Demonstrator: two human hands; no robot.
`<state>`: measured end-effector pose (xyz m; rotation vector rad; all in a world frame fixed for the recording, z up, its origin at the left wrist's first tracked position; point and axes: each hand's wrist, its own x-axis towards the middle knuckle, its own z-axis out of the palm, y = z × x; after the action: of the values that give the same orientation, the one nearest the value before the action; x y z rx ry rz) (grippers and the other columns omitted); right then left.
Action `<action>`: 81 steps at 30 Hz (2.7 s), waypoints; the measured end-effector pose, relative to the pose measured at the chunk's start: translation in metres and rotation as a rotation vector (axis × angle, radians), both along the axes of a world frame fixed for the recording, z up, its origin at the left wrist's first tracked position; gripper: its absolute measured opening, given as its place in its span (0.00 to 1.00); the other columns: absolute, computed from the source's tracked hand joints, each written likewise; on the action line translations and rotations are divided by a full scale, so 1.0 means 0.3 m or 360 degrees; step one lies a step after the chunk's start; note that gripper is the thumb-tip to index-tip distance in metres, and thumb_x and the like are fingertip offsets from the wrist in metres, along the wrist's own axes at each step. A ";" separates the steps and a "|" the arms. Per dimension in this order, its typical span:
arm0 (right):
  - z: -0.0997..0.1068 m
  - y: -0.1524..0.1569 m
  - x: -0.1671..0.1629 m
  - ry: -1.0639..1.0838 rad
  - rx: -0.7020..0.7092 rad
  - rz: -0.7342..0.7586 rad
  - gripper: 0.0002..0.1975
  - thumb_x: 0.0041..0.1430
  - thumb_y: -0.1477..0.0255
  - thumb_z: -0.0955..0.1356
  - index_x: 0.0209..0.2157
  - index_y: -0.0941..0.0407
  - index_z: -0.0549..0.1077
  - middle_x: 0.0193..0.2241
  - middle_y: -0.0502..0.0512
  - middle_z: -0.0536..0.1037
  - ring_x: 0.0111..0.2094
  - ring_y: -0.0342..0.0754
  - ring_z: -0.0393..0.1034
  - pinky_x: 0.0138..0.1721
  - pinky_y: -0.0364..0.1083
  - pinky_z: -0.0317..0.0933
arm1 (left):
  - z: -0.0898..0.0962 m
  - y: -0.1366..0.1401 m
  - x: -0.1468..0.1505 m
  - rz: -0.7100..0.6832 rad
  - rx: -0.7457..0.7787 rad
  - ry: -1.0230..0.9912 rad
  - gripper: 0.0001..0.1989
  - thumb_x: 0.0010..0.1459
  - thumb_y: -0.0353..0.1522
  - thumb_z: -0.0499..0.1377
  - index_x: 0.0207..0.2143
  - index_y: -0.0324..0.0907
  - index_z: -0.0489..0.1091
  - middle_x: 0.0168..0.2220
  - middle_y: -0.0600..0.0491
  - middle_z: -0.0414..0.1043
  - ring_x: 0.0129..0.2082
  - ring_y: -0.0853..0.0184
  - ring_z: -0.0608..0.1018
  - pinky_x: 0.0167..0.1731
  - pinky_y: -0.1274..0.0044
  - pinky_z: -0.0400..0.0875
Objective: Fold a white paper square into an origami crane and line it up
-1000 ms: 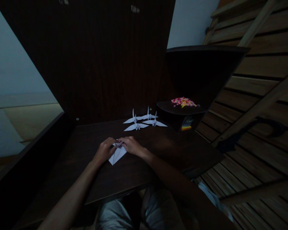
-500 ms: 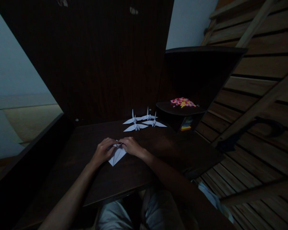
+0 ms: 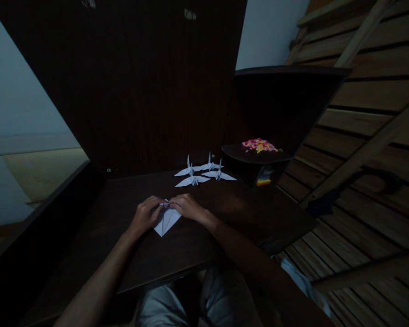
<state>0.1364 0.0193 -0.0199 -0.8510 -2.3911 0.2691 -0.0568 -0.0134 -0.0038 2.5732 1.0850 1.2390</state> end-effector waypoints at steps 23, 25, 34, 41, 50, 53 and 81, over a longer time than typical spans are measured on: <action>0.006 -0.008 0.007 0.0222 -0.0041 0.0021 0.09 0.62 0.71 0.65 0.39 0.55 0.76 0.38 0.52 0.80 0.39 0.43 0.74 0.41 0.39 0.60 | 0.011 -0.013 0.018 0.0075 -0.0090 -0.0054 0.11 0.61 0.33 0.53 0.34 0.41 0.75 0.32 0.49 0.77 0.33 0.65 0.77 0.36 0.74 0.72; 0.007 -0.009 0.004 0.0202 -0.0033 -0.0008 0.08 0.62 0.72 0.65 0.37 0.55 0.77 0.36 0.53 0.80 0.38 0.43 0.74 0.41 0.39 0.60 | 0.012 -0.013 0.020 0.0076 -0.0096 -0.0068 0.11 0.61 0.33 0.53 0.34 0.41 0.75 0.32 0.49 0.77 0.33 0.65 0.77 0.36 0.75 0.72; 0.018 -0.010 0.005 0.0230 0.0073 -0.0044 0.07 0.61 0.71 0.65 0.36 0.58 0.75 0.33 0.55 0.78 0.35 0.44 0.71 0.39 0.40 0.60 | 0.013 -0.016 0.026 0.0156 0.0003 -0.0163 0.09 0.60 0.34 0.54 0.36 0.41 0.73 0.33 0.50 0.76 0.33 0.66 0.78 0.35 0.76 0.72; 0.029 -0.020 -0.008 0.0372 0.0119 0.0032 0.08 0.60 0.69 0.66 0.34 0.58 0.74 0.31 0.54 0.77 0.35 0.44 0.69 0.40 0.41 0.61 | 0.020 -0.021 0.031 0.0168 0.0028 -0.0165 0.10 0.60 0.34 0.54 0.32 0.40 0.73 0.30 0.50 0.75 0.31 0.67 0.77 0.33 0.77 0.72; 0.009 -0.008 -0.016 0.0465 0.0244 0.0010 0.06 0.59 0.72 0.67 0.29 0.58 0.74 0.28 0.53 0.76 0.31 0.44 0.69 0.35 0.41 0.61 | 0.003 -0.016 0.034 0.0101 0.0044 -0.0198 0.08 0.61 0.32 0.54 0.35 0.40 0.73 0.31 0.51 0.75 0.32 0.68 0.77 0.34 0.78 0.71; 0.015 -0.011 -0.014 0.0480 0.0283 0.0012 0.06 0.59 0.72 0.67 0.29 0.58 0.75 0.27 0.53 0.76 0.30 0.44 0.68 0.34 0.41 0.61 | 0.008 -0.019 0.034 0.0083 0.0076 -0.0208 0.07 0.61 0.31 0.54 0.36 0.41 0.72 0.32 0.51 0.75 0.32 0.67 0.77 0.34 0.77 0.71; 0.028 -0.013 -0.019 0.0574 0.0264 0.0160 0.07 0.60 0.74 0.66 0.30 0.57 0.75 0.29 0.53 0.78 0.34 0.47 0.65 0.39 0.48 0.62 | 0.032 -0.036 0.054 0.0062 0.0239 -0.0281 0.03 0.58 0.28 0.58 0.33 0.41 0.72 0.30 0.52 0.75 0.30 0.68 0.76 0.33 0.76 0.71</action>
<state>0.1308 0.0154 -0.0116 -0.5535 -2.0866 0.2371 -0.0405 -0.0240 0.0056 2.4964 1.0489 1.5801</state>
